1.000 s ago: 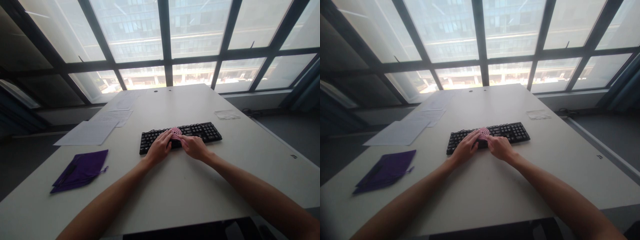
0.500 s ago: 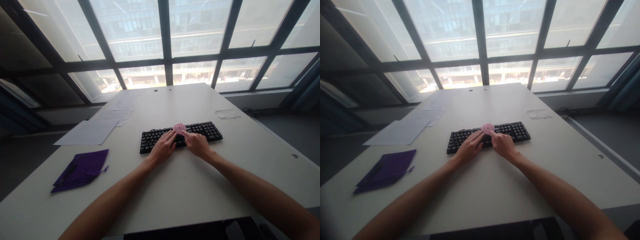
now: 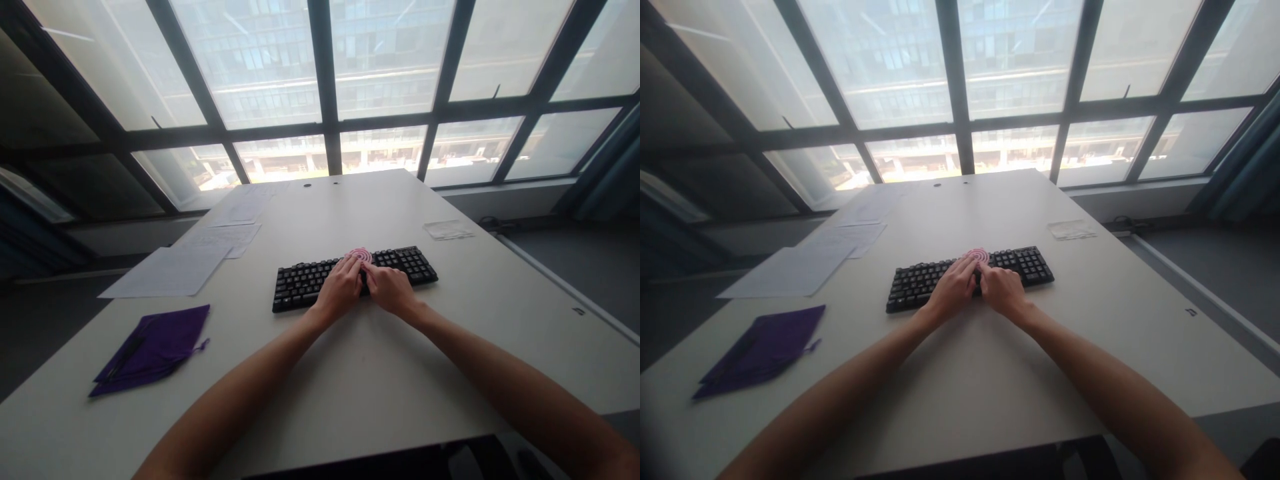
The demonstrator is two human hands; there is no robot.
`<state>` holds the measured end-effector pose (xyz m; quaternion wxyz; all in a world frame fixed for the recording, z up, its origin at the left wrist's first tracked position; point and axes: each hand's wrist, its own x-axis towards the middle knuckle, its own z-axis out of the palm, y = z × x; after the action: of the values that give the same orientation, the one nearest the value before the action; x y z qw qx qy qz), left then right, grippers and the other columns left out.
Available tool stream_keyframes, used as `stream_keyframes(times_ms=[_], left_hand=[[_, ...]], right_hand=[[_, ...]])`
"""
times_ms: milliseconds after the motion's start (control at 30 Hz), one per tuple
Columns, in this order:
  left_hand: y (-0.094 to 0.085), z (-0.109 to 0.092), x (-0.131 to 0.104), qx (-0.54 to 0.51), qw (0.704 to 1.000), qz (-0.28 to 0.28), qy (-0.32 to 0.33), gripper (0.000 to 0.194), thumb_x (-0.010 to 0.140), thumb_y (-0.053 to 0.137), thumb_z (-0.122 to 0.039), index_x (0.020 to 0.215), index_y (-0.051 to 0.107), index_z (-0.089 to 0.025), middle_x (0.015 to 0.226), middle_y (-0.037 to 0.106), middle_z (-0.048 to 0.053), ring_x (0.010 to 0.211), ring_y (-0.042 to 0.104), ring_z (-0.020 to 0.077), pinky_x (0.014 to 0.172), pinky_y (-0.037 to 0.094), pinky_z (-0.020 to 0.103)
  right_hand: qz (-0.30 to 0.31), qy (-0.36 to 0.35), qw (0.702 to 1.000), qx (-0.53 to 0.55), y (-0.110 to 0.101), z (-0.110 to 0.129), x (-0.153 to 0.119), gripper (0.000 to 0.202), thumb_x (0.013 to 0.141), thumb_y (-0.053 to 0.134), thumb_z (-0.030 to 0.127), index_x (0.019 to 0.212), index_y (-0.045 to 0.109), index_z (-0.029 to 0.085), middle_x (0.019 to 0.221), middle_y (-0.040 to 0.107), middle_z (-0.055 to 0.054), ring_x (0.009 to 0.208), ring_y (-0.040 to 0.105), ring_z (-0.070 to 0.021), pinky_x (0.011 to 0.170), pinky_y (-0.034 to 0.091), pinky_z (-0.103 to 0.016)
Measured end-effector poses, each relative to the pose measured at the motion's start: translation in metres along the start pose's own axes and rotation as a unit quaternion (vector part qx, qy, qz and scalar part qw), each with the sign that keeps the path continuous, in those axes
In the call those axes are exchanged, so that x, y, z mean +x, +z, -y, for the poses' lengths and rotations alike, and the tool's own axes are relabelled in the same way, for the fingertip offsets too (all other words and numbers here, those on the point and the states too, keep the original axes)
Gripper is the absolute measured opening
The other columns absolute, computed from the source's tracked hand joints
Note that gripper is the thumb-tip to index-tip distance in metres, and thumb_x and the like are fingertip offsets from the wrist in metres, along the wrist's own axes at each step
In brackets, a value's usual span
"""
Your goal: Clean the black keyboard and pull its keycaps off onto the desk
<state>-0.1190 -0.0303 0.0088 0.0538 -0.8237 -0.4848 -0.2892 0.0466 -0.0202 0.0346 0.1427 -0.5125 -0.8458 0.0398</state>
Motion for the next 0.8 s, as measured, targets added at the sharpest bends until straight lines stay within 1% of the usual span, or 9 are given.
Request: stream_keyframes(times_ms=[133, 300, 433, 567, 700, 800], left_hand=[[0.0041, -0.0012, 0.0015, -0.006, 1.0, -0.009, -0.017, 0.044, 0.096, 0.04, -0.016, 0.138, 0.053, -0.01, 0.145, 0.054, 0.016, 0.142, 0.043, 0.0251, 0.121, 0.034, 0.048], [0.0022, -0.001, -0.001, -0.017, 1.0, -0.01, -0.024, 0.046, 0.095, 0.041, -0.016, 0.14, 0.052, -0.012, 0.147, 0.052, 0.014, 0.142, 0.041, 0.0264, 0.12, 0.035, 0.051], [0.0003, -0.0032, -0.0037, -0.009, 1.0, -0.004, -0.025, 0.049, 0.096, 0.041, -0.017, 0.144, 0.048, -0.013, 0.152, 0.046, 0.014, 0.145, 0.037, 0.0274, 0.12, 0.035, 0.051], [0.0, -0.0044, -0.0068, -0.002, 1.0, 0.001, -0.019, 0.05, 0.097, 0.04, -0.018, 0.147, 0.044, -0.013, 0.153, 0.045, 0.015, 0.145, 0.038, 0.0263, 0.121, 0.033, 0.05], [0.0003, -0.0042, -0.008, -0.004, 1.0, 0.006, -0.014, 0.049, 0.097, 0.041, -0.019, 0.145, 0.045, -0.015, 0.151, 0.048, 0.014, 0.144, 0.039, 0.0265, 0.12, 0.033, 0.051], [-0.0001, -0.0037, -0.0073, -0.012, 1.0, 0.007, -0.009, 0.048, 0.096, 0.042, -0.017, 0.143, 0.048, -0.016, 0.149, 0.05, 0.013, 0.143, 0.041, 0.0257, 0.12, 0.035, 0.05]], right_hand=[[0.006, -0.005, 1.0, 0.001, -0.0016, 0.002, 0.0004, 0.042, 0.102, 0.034, 0.031, 0.139, 0.053, 0.025, 0.118, 0.073, -0.01, 0.102, 0.071, -0.0272, 0.086, 0.049, -0.034], [0.015, -0.003, 1.0, -0.001, -0.0032, 0.0015, -0.0006, 0.044, 0.102, 0.034, 0.031, 0.143, 0.049, 0.026, 0.122, 0.071, -0.011, 0.103, 0.071, -0.0268, 0.086, 0.049, -0.033], [-0.006, 0.001, 1.0, 0.008, -0.0022, -0.0001, -0.0022, 0.044, 0.103, 0.032, 0.031, 0.143, 0.049, 0.027, 0.123, 0.071, -0.01, 0.104, 0.07, -0.026, 0.087, 0.049, -0.033], [-0.023, 0.016, 1.0, 0.001, -0.0017, -0.0001, -0.0027, 0.046, 0.103, 0.029, 0.031, 0.145, 0.048, 0.026, 0.122, 0.071, -0.011, 0.104, 0.07, -0.0261, 0.087, 0.049, -0.033], [-0.006, 0.033, 0.999, -0.02, -0.0025, 0.0017, -0.0025, 0.046, 0.103, 0.028, 0.032, 0.144, 0.049, 0.027, 0.117, 0.073, -0.011, 0.1, 0.071, -0.0271, 0.086, 0.049, -0.035], [0.007, 0.032, 0.999, -0.027, -0.0024, 0.0034, -0.0025, 0.045, 0.103, 0.03, 0.032, 0.142, 0.051, 0.024, 0.115, 0.074, -0.013, 0.099, 0.072, -0.0271, 0.085, 0.049, -0.034]])
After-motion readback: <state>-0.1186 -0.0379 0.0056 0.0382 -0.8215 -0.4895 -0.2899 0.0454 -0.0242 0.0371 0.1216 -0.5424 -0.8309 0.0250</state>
